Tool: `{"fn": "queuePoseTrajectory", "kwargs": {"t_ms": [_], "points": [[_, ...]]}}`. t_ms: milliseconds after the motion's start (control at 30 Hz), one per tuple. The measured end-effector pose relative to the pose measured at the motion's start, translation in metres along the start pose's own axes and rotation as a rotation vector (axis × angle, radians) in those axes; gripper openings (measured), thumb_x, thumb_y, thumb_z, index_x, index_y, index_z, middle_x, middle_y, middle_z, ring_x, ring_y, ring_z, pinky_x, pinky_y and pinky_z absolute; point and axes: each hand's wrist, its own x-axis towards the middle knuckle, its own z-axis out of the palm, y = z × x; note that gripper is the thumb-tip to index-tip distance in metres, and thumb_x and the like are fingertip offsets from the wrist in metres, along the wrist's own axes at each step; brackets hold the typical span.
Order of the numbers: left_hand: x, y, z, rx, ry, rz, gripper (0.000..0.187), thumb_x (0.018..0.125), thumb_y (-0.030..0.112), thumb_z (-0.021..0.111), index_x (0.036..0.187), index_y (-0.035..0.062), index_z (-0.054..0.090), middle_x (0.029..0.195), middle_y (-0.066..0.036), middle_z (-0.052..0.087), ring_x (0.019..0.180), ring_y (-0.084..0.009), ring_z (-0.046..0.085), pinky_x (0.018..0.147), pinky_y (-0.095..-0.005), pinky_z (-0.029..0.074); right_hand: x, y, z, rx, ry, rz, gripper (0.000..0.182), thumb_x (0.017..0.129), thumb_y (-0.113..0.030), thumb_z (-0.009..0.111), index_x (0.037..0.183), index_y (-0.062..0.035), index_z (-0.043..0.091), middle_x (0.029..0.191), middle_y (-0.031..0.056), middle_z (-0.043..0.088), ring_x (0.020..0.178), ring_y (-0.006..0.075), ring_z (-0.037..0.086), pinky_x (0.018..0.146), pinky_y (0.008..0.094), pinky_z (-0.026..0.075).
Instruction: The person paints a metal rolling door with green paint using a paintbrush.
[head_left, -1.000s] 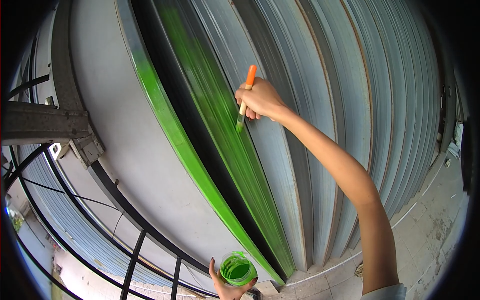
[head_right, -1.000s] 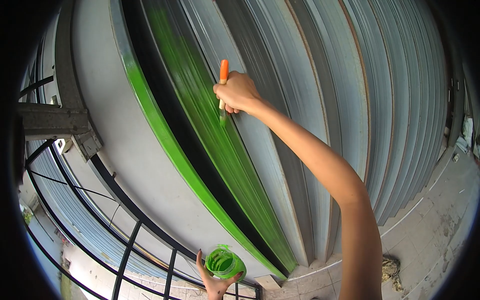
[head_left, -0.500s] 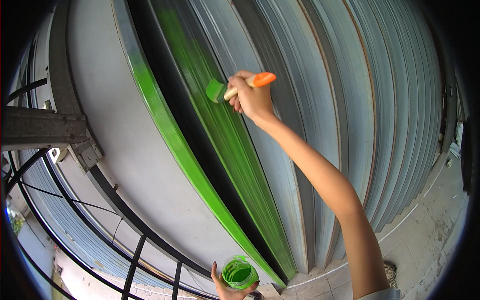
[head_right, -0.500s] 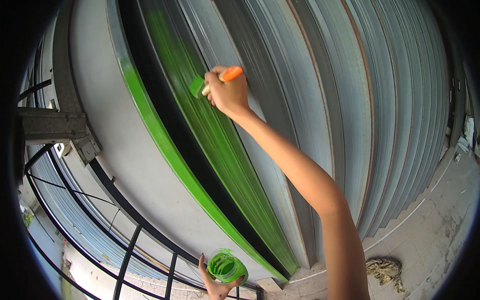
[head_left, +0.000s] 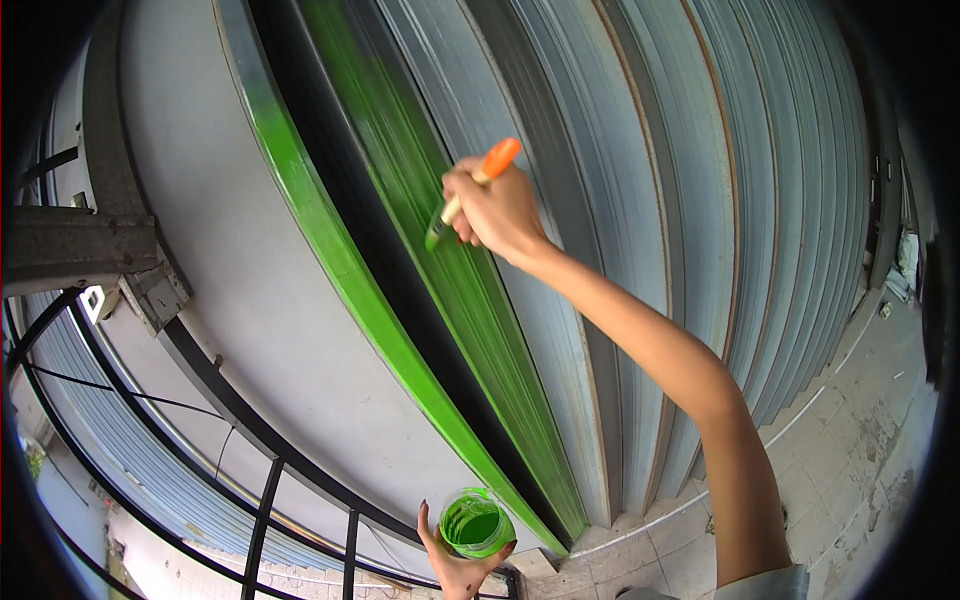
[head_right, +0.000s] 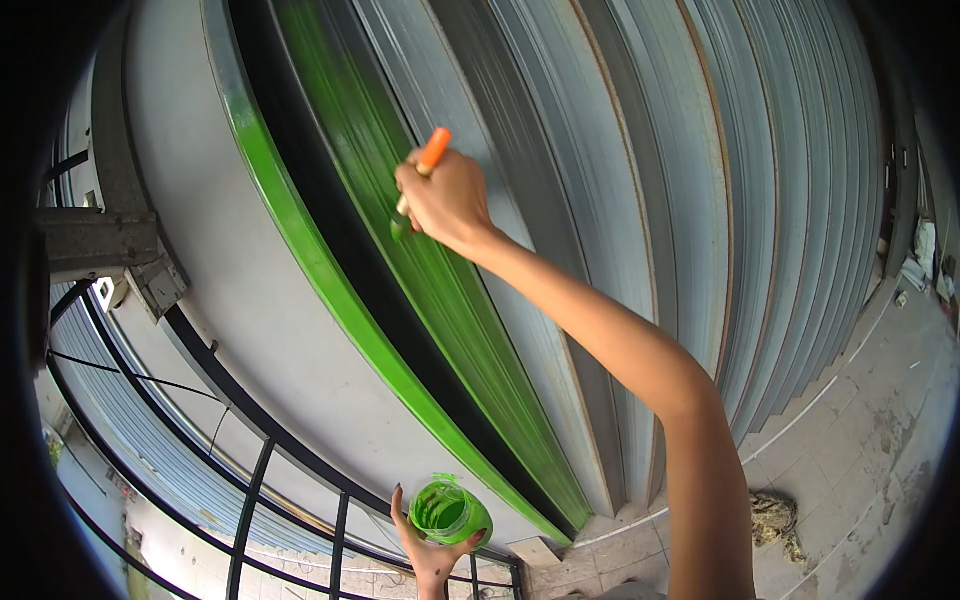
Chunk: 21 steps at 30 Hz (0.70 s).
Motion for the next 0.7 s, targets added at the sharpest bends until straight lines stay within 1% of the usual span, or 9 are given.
{"fn": "queuePoseTrajectory", "kwargs": {"t_ms": [33,67,100,200,367,467,533,600,700], "points": [[0.0,0.003,0.002,-0.022,0.004,-0.015,0.131,0.046,0.025,0.095,0.144,0.0026,0.011,0.116,-0.021,0.054,0.107,-0.0299,0.059,0.097,-0.0421,0.047,0.021,-0.016,0.007,-0.001,0.005,-0.076,0.021,0.086,-0.014,0.052,0.072,0.0008,0.059,0.057,0.0087,0.059,0.042,0.0113,0.055,0.036,0.0243,0.041],[0.001,0.004,0.002,-0.02,-0.003,-0.024,0.131,0.046,0.025,0.095,0.144,0.0026,0.011,0.116,-0.021,0.054,0.108,-0.03,0.059,0.097,-0.0421,0.047,0.036,-0.027,0.014,0.024,0.051,-0.18,0.022,0.087,-0.013,0.052,0.072,0.0009,0.059,0.057,0.0093,0.059,0.042,0.0116,0.055,0.037,0.0241,0.042],[0.002,0.005,0.002,-0.02,-0.008,-0.033,0.131,0.046,0.025,0.095,0.144,0.0025,0.011,0.117,-0.021,0.053,0.108,-0.0301,0.058,0.097,-0.0421,0.047,0.045,-0.035,0.021,0.107,0.104,-0.242,0.021,0.082,-0.009,0.052,0.064,0.0021,0.058,0.052,0.01,0.059,0.04,0.0145,0.055,0.038,0.029,0.043],[0.001,0.004,0.001,-0.004,-0.02,-0.021,0.128,0.049,0.022,0.093,0.144,0.003,0.01,0.113,-0.022,0.056,0.105,-0.0302,0.061,0.096,-0.0411,0.048,0.032,-0.024,0.021,0.232,0.121,-0.22,0.021,0.082,-0.009,0.053,0.065,0.0013,0.058,0.053,0.0094,0.058,0.041,0.0127,0.055,0.038,0.0269,0.043],[0.001,0.007,-0.005,0.0,-0.064,-0.017,0.126,0.051,0.02,0.092,0.144,0.0029,0.009,0.112,-0.022,0.057,0.104,-0.0294,0.061,0.095,-0.0404,0.048,-0.099,0.078,-0.006,0.269,0.065,0.064,0.023,0.093,-0.014,0.053,0.075,-0.001,0.058,0.062,0.0062,0.059,0.047,0.0075,0.053,0.04,0.0225,0.041],[0.003,0.008,-0.012,0.008,-0.083,-0.021,0.127,0.049,0.021,0.093,0.144,0.0028,0.011,0.116,-0.021,0.054,0.106,-0.0295,0.06,0.096,-0.0409,0.047,-0.192,0.125,-0.017,0.224,0.108,0.22,0.022,0.093,-0.013,0.053,0.075,-0.0007,0.059,0.061,0.0066,0.059,0.045,0.0078,0.052,0.039,0.0226,0.041],[0.005,0.004,-0.017,-0.012,-0.091,-0.054,0.129,0.046,0.025,0.095,0.144,0.0027,0.013,0.123,-0.02,0.048,0.109,-0.0305,0.057,0.097,-0.042,0.046,-0.213,0.134,-0.029,0.179,0.141,0.352,0.022,0.092,-0.012,0.053,0.074,-0.0007,0.059,0.061,0.0064,0.059,0.045,0.0077,0.052,0.039,0.0228,0.04],[0.006,0.005,-0.02,0.021,-0.095,-0.004,0.127,0.049,0.023,0.093,0.144,0.003,0.012,0.118,-0.02,0.051,0.107,-0.0298,0.058,0.096,-0.0411,0.047,-0.214,0.136,-0.033,0.137,0.165,0.458,0.022,0.09,-0.012,0.053,0.073,-0.001,0.059,0.061,0.0058,0.059,0.045,0.0077,0.052,0.037,0.0229,0.04],[0.01,0.002,-0.023,0.035,-0.122,0.051,0.125,0.052,0.021,0.092,0.144,0.0015,0.009,0.112,-0.022,0.057,0.103,-0.029,0.061,0.092,-0.0395,0.049,-0.149,0.096,-0.017,0.107,0.141,0.314,0.022,0.088,-0.014,0.054,0.071,-0.0007,0.059,0.057,0.0057,0.059,0.044,0.0087,0.053,0.038,0.0251,0.041]]}}
